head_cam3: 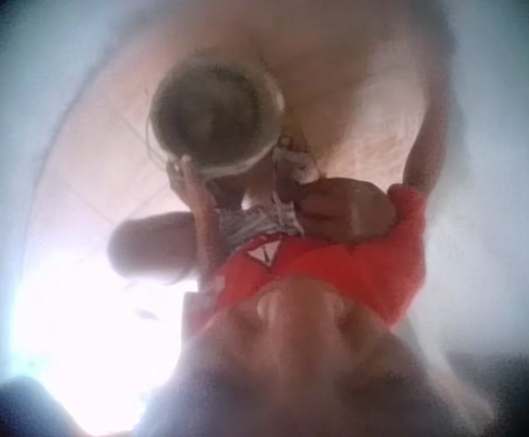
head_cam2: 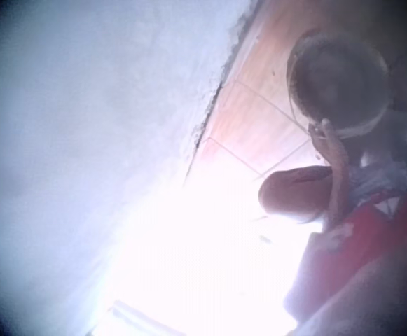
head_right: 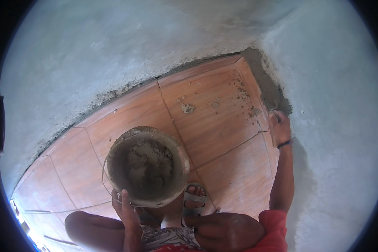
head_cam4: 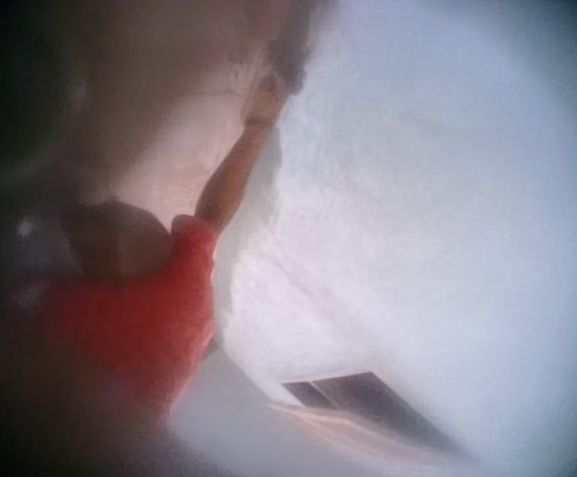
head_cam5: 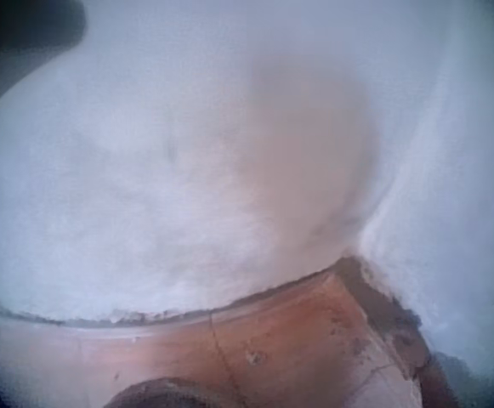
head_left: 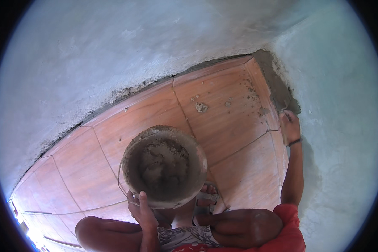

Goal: The person scoops cement from a bucket using a trowel and applies it to the corner where the wall meets the tiled floor. They repeatedly smooth the cement along the baseboard area to fill gaps and create a finished edge.

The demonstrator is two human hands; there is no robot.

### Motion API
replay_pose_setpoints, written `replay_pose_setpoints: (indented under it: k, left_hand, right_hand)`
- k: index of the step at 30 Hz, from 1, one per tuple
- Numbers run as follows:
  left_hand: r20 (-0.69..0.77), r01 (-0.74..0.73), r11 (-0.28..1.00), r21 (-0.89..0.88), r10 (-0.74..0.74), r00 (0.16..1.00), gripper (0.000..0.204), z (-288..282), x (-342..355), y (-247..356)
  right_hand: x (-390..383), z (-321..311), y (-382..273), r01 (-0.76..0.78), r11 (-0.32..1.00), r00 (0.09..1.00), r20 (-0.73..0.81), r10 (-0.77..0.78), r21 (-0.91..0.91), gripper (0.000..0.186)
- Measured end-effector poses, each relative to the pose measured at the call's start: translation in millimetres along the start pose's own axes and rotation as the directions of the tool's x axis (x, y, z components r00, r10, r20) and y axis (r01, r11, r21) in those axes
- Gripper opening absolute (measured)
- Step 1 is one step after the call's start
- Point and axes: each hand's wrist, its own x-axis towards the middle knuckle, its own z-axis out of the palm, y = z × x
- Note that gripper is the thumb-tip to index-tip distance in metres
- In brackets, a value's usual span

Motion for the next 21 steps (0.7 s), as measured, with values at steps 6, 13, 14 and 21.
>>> replay_pose_setpoints:
  k: [6,13,14,21]
  left_hand:
    - [-0.051,0.018,0.999,0.034,-0.017,0.999,0.056,1.2,-3.1,-2.3]
    - [-0.031,-0.005,1.000,-0.015,0.005,0.999,0.054,7.4,-1.5,0.3]
    - [-0.027,0.000,1.000,-0.016,-0.001,1.000,0.053,9.2,-0.8,1.6]
    - [-0.059,0.040,0.999,0.015,-0.039,0.998,0.049,1.2,0.6,0.5]
  right_hand:
    - [7.9,41.2,-33.8,0.164,0.986,0.986,-0.017,-0.164,0.037,0.029]
    - [71.2,39.6,-16.7,-0.008,1.000,0.999,0.032,0.008,-0.004,0.031]
    - [74.7,35.1,-11.6,-0.025,1.000,0.999,0.020,0.025,-0.006,0.031]
    - [40.2,3.0,3.5,-0.038,0.996,0.999,0.030,0.041,-0.077,0.034]
